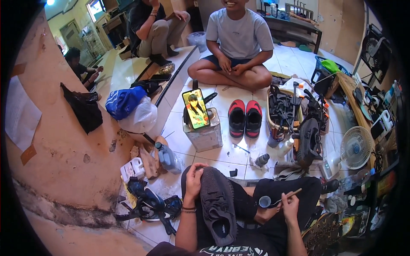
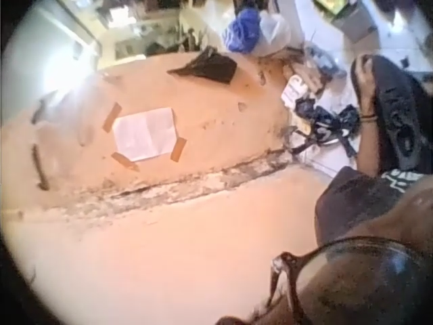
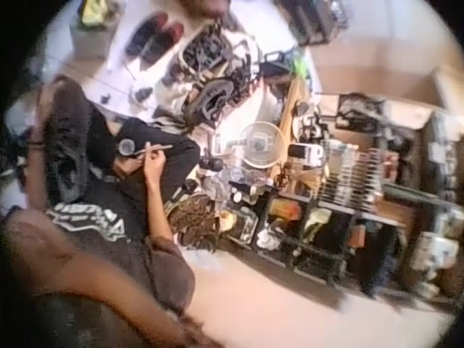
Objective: Repairing the sole of a sneaker using glue and a trimming knife while sitting cross-legged on the floor.
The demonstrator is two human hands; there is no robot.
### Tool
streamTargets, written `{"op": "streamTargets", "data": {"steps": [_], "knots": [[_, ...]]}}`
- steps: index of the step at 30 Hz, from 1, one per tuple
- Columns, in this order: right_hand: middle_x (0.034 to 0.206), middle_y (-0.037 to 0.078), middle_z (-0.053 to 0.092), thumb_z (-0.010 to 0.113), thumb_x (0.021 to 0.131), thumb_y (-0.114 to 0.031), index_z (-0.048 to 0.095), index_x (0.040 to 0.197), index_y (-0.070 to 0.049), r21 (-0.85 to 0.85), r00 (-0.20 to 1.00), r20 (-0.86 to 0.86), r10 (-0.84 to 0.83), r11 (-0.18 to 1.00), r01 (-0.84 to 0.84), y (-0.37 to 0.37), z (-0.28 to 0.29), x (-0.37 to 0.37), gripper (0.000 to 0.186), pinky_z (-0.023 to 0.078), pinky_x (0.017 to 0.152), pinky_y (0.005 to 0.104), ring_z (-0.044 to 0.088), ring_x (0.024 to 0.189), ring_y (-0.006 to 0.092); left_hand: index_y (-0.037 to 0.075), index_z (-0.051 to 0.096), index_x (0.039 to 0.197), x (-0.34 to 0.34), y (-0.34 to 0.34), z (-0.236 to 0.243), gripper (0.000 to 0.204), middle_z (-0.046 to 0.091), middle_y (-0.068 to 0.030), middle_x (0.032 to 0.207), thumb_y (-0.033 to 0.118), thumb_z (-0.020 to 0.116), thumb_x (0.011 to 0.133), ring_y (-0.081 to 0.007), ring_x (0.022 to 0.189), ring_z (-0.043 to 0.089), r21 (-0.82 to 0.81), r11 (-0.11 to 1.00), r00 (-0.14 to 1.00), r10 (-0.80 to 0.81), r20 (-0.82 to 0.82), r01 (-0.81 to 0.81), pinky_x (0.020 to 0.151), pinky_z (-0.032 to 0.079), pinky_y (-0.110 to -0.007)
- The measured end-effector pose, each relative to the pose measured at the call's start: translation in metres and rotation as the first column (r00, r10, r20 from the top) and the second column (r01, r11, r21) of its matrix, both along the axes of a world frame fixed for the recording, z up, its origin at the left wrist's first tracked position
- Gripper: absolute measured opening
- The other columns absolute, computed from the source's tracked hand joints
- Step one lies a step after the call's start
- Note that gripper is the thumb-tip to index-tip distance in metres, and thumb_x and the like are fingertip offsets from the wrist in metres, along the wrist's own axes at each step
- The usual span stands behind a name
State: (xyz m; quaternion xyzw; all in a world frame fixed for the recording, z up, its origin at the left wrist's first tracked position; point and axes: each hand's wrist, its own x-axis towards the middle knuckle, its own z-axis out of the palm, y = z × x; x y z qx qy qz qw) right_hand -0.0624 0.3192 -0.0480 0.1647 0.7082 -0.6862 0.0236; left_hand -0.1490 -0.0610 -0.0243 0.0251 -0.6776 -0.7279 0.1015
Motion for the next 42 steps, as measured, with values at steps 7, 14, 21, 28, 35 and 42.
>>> {"op": "streamTargets", "data": {"steps": [7,14,21,28,35,42], "knots": [[0.059,0.005,0.058,0.059,0.099,-0.02,0.048,0.084,-0.006,-0.036,0.999,0.012,-0.049,0.998,0.049,-0.002,-0.001,-0.004,0.023,0.05,0.045,0.0253,0.059,0.048,0.0124,-0.003,0.056,0.111,0.0,0.002,0.001,0.02,0.066,-0.0099,0.105,0.006,0.047,0.096,-0.0154,0.097,0.063,-0.001,1.0,1.0,0.006,0.02,-0.006,0.09,0.049,-0.028],[0.063,0.005,0.059,0.053,0.101,-0.031,0.046,0.089,-0.009,-0.112,0.984,-0.137,-0.115,0.989,0.1,0.015,0.011,-0.01,0.026,0.049,0.044,0.0251,0.059,0.049,0.0129,-0.003,0.057,0.111,0.0,0.0,-0.005,0.02,0.066,-0.0093,0.104,0.006,0.048,0.096,-0.0149,0.097,0.063,-0.022,1.0,1.0,0.01,0.001,-0.01,0.089,0.049,-0.027],[0.068,0.007,0.06,0.053,0.101,-0.038,0.045,0.101,-0.01,-0.147,0.94,-0.294,-0.171,0.98,0.133,0.057,0.025,-0.044,0.028,0.048,0.042,0.027,0.059,0.05,0.0145,-0.002,0.058,0.109,-0.002,0.003,-0.001,0.019,0.066,-0.0093,0.104,0.006,0.048,0.095,-0.0149,0.097,0.063,-0.027,1.0,1.0,0.006,0.015,-0.006,0.089,0.048,-0.027],[0.074,0.006,0.06,0.058,0.099,-0.02,0.048,0.102,-0.007,-0.156,0.95,-0.293,-0.106,0.986,0.062,0.066,0.008,-0.077,0.016,0.048,0.044,0.025,0.058,0.052,0.012,-0.002,0.058,0.109,-0.003,0.004,0.001,0.018,0.067,-0.0095,0.104,0.005,0.048,0.095,-0.0149,0.096,0.063,-0.034,0.999,0.998,0.004,0.057,-0.002,0.088,0.049,-0.026],[0.071,0.005,0.061,0.063,0.095,-0.017,0.058,0.093,-0.004,-0.094,0.954,-0.295,-0.054,0.995,0.027,0.064,0.009,-0.077,0.014,0.048,0.046,0.0237,0.057,0.053,0.0101,-0.002,0.058,0.108,-0.007,0.009,0.01,0.018,0.068,-0.01,0.105,0.005,0.049,0.096,-0.0141,0.095,0.064,-0.031,0.999,0.997,-0.002,0.083,0.005,0.087,0.05,-0.025],[0.069,0.004,0.061,0.065,0.094,-0.016,0.059,0.09,-0.003,-0.118,0.949,-0.309,-0.061,0.993,0.025,0.069,0.01,-0.072,0.014,0.048,0.047,0.0247,0.058,0.053,0.0109,0.001,0.055,0.115,-0.005,0.01,0.023,0.025,0.067,-0.008,0.102,0.014,0.059,0.094,-0.0131,0.095,0.065,-0.444,0.89,0.957,0.028,0.29,0.108,0.084,0.05,-0.028]]}}
